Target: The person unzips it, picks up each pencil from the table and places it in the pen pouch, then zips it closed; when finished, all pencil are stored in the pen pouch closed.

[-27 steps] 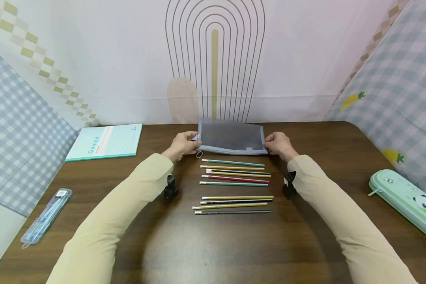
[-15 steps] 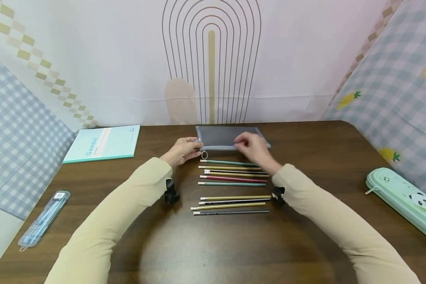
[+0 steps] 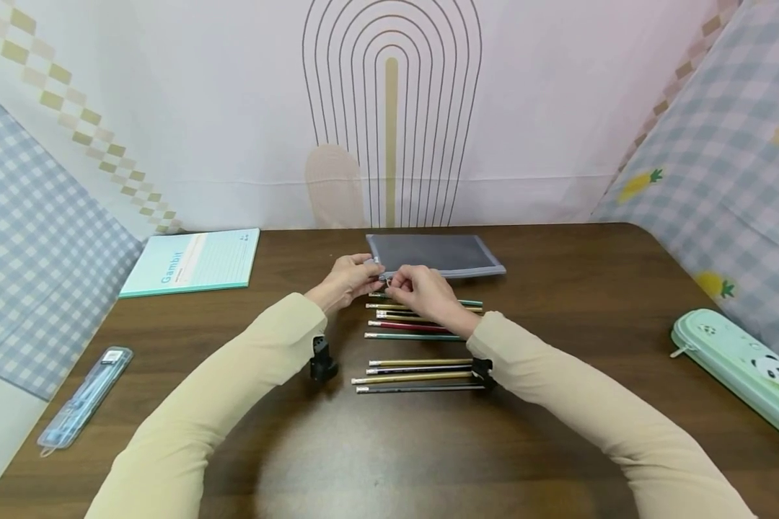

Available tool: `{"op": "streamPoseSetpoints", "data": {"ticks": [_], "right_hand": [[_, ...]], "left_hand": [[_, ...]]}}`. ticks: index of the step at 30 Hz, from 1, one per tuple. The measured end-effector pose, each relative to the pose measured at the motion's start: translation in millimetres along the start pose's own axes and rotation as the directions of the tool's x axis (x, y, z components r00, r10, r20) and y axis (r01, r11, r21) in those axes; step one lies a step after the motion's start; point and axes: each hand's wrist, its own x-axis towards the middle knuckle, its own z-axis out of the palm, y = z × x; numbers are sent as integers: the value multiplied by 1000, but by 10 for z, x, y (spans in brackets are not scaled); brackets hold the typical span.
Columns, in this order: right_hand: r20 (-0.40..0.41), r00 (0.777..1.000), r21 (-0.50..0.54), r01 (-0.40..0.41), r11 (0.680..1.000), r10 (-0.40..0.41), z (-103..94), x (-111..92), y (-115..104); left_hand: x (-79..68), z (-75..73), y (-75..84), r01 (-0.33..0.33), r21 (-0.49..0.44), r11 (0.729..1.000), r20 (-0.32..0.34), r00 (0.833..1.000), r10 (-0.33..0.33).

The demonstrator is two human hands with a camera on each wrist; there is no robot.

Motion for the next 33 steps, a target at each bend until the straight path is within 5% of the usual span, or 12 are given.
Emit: {"op": "streamPoseSetpoints", "data": {"ticks": [14,26,33], "right_hand": [[-102,985,-108,-147,983,136,-344,-58,403],[-175,949,-194,-293,936,261,-667,-223,841],[-200,941,-203,-312,928,273,-784,-300,1010]], "left_hand": [[2,-81,-2,-5,-17,1000,-17,1000,4],[14,-265,-16,-5,-3,1000,-54,999,5],[1,-332,-22,-4,-3,1000,-57,998,4]]}}
